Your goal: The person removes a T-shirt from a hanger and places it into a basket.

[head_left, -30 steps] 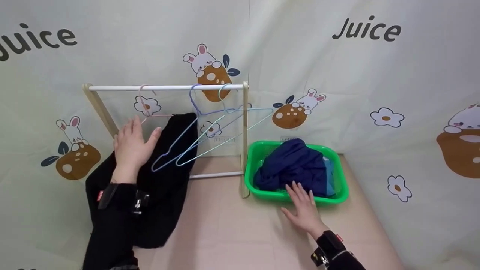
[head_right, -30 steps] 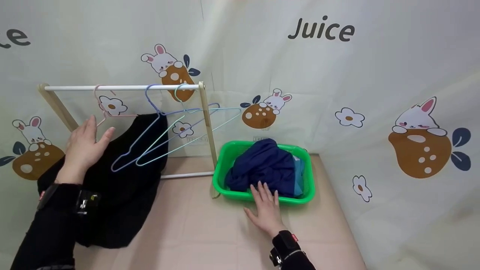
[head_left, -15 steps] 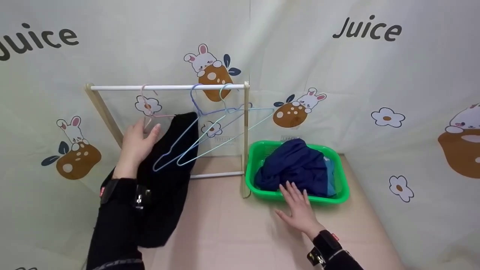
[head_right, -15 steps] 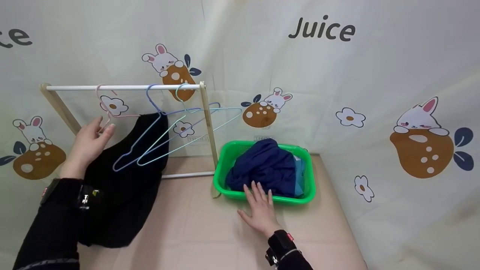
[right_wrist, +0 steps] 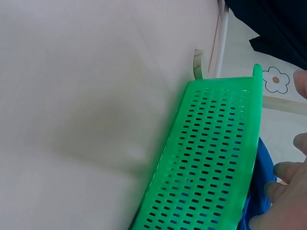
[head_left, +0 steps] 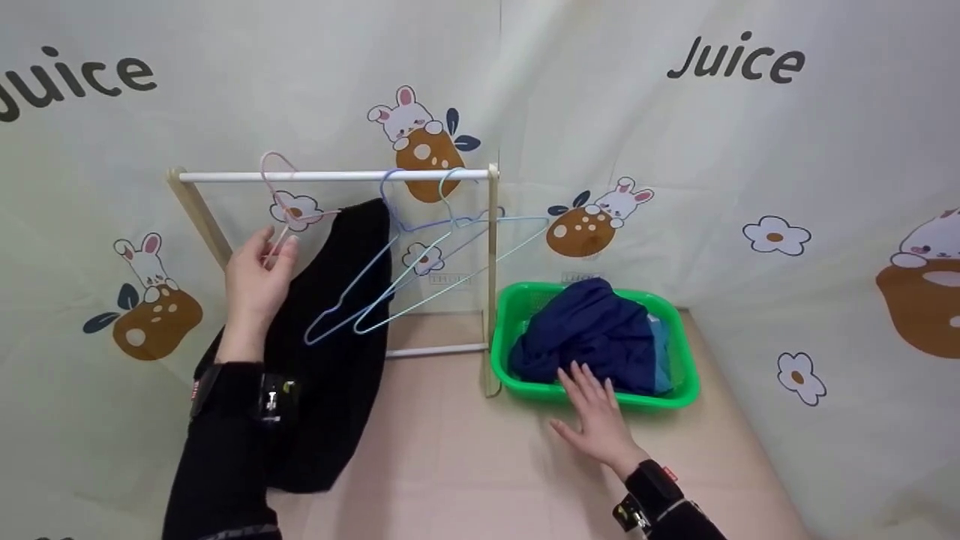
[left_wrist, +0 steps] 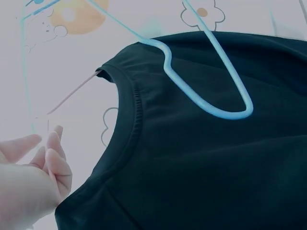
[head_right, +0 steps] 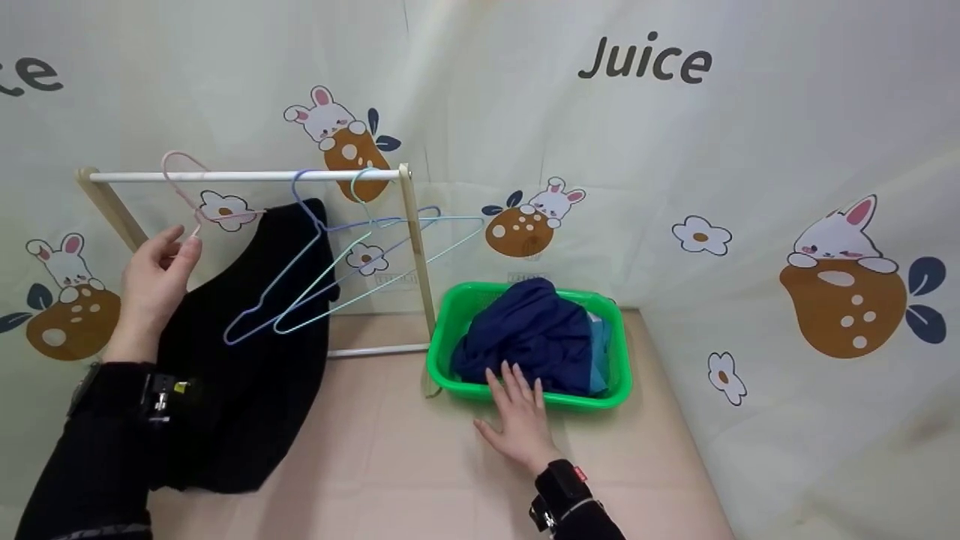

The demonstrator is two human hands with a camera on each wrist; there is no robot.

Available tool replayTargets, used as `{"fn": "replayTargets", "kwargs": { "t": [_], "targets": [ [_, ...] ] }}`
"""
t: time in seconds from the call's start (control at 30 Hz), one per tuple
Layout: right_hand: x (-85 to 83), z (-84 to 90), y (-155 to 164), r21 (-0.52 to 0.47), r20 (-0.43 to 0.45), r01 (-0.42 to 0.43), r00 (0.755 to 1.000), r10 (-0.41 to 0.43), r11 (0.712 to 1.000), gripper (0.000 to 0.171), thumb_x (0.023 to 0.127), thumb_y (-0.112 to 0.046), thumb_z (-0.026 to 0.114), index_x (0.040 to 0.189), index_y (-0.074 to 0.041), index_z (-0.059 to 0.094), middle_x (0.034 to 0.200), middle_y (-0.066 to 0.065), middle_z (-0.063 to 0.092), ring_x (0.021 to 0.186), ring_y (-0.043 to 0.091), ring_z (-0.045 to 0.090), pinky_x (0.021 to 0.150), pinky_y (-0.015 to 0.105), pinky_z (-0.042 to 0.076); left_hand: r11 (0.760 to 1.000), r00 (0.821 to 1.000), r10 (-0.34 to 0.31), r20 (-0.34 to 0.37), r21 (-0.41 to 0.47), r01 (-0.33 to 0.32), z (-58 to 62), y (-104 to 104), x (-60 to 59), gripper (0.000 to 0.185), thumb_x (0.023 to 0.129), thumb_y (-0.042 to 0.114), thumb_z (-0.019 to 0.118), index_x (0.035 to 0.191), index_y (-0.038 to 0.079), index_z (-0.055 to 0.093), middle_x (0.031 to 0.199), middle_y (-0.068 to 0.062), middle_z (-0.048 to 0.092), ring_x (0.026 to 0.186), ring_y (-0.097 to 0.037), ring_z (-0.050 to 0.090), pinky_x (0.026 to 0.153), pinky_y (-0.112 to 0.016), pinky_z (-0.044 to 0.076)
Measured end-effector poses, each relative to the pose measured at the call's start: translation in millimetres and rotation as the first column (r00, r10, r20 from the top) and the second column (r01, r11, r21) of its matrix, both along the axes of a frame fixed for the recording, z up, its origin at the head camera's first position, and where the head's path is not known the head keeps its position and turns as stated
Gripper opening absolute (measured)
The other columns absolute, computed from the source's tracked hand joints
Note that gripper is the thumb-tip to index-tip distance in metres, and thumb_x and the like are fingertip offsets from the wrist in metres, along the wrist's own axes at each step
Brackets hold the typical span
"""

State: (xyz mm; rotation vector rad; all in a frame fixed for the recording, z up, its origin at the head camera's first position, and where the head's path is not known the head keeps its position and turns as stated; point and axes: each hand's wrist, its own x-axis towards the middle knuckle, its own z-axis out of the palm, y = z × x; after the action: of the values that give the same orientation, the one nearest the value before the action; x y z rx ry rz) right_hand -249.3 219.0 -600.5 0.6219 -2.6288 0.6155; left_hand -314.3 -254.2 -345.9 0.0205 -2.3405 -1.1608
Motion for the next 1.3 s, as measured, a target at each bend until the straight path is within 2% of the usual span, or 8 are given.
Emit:
{"fn": "replayTargets", "kwargs": {
  "t": [0.1,0.23,0.33,0.4,0.57,0.73,1.0,1.3],
  "targets": [
    [0.4,-0.5,0,-0.007,0.002,0.000,1.000,0.000,1.000,0.079,0.084,-0.033,0.077,0.150,-0.005,0.041,0.152,0.025,0.036,0.140,0.045,0.031,0.106,0.072,0.020,0.997,0.993,0.078,-0.084,-0.005,-0.079,-2.4,0,0.0,0.043,0.101,0.023,0.057,0.131,-0.006,0.059,0.108,-0.027,0.062,0.099,-0.034,0.054,0.090,-0.045,0.040],
    [1.3,-0.7,0,-0.008,0.006,-0.002,1.000,0.002,1.000,0.079,0.085,-0.034,0.076,0.149,-0.004,0.042,0.153,0.024,0.036,0.140,0.045,0.031,0.106,0.071,0.020,0.984,0.964,0.168,-0.205,-0.018,-0.175,-11.0,-2,0.3,0.025,0.097,0.011,0.062,0.113,-0.006,0.071,0.093,-0.023,0.064,0.086,-0.029,0.053,0.078,-0.036,0.037],
    [1.7,-0.3,-1,-0.009,0.002,-0.009,1.000,0.009,1.000,0.078,0.085,-0.035,0.076,0.149,-0.004,0.042,0.153,0.023,0.035,0.140,0.044,0.031,0.106,0.071,0.021,0.978,0.951,0.199,-0.238,-0.021,-0.209,-18.8,-4,1.6,0.020,0.096,0.009,0.064,0.105,-0.006,0.073,0.091,-0.022,0.065,0.084,-0.030,0.054,0.075,-0.035,0.037],
    [1.8,0.0,-2,-0.016,0.000,-0.016,1.000,0.016,1.000,0.078,0.085,-0.035,0.076,0.149,-0.003,0.042,0.153,0.023,0.035,0.140,0.044,0.031,0.106,0.071,0.021,0.975,0.950,0.209,-0.234,-0.025,-0.221,-25.0,-6,3.4,0.018,0.096,0.008,0.065,0.103,-0.006,0.074,0.088,-0.022,0.064,0.082,-0.030,0.055,0.074,-0.036,0.037],
    [1.7,-1.1,-4,-0.020,-0.002,-0.024,1.000,0.024,1.000,0.079,0.085,-0.035,0.076,0.150,-0.004,0.041,0.154,0.024,0.035,0.140,0.044,0.031,0.105,0.072,0.021,0.973,0.958,0.218,-0.184,-0.036,-0.228,-44.8,-9,10.7,0.017,0.096,0.007,0.064,0.102,-0.006,0.073,0.086,-0.021,0.062,0.079,-0.029,0.054,0.072,-0.037,0.037],
    [1.8,-3.2,-4,-0.018,-0.011,-0.024,1.000,0.024,1.000,0.079,0.086,-0.035,0.075,0.150,-0.004,0.041,0.152,0.026,0.036,0.139,0.045,0.032,0.104,0.072,0.022,0.978,0.962,0.201,-0.186,-0.019,-0.208,-70.0,-10,16.4,0.016,0.095,0.006,0.065,0.097,-0.008,0.072,0.086,-0.022,0.064,0.080,-0.032,0.057,0.073,-0.037,0.038],
    [3.8,-5.1,-5,-0.013,0.004,-0.023,1.000,0.023,1.000,0.077,0.086,-0.035,0.074,0.149,-0.003,0.042,0.152,0.025,0.036,0.139,0.045,0.033,0.104,0.072,0.022,0.973,0.963,0.228,-0.141,0.055,-0.222,-117.6,-9,26.8,0.017,0.094,0.011,0.068,0.094,-0.006,0.071,0.090,-0.019,0.067,0.083,-0.028,0.062,0.073,-0.022,0.041],
    [7.1,-2.9,-10,-0.029,0.022,-0.039,0.999,0.040,0.999,0.080,0.084,-0.031,0.077,0.149,-0.003,0.041,0.153,0.023,0.036,0.140,0.045,0.032,0.106,0.072,0.020,0.978,0.945,0.203,-0.256,0.099,-0.183,-160.3,-10,40.4,0.009,0.089,0.002,0.071,0.087,-0.007,0.070,0.081,-0.017,0.063,0.075,-0.002,0.050,0.070,-0.012,0.039]
  ]
}}
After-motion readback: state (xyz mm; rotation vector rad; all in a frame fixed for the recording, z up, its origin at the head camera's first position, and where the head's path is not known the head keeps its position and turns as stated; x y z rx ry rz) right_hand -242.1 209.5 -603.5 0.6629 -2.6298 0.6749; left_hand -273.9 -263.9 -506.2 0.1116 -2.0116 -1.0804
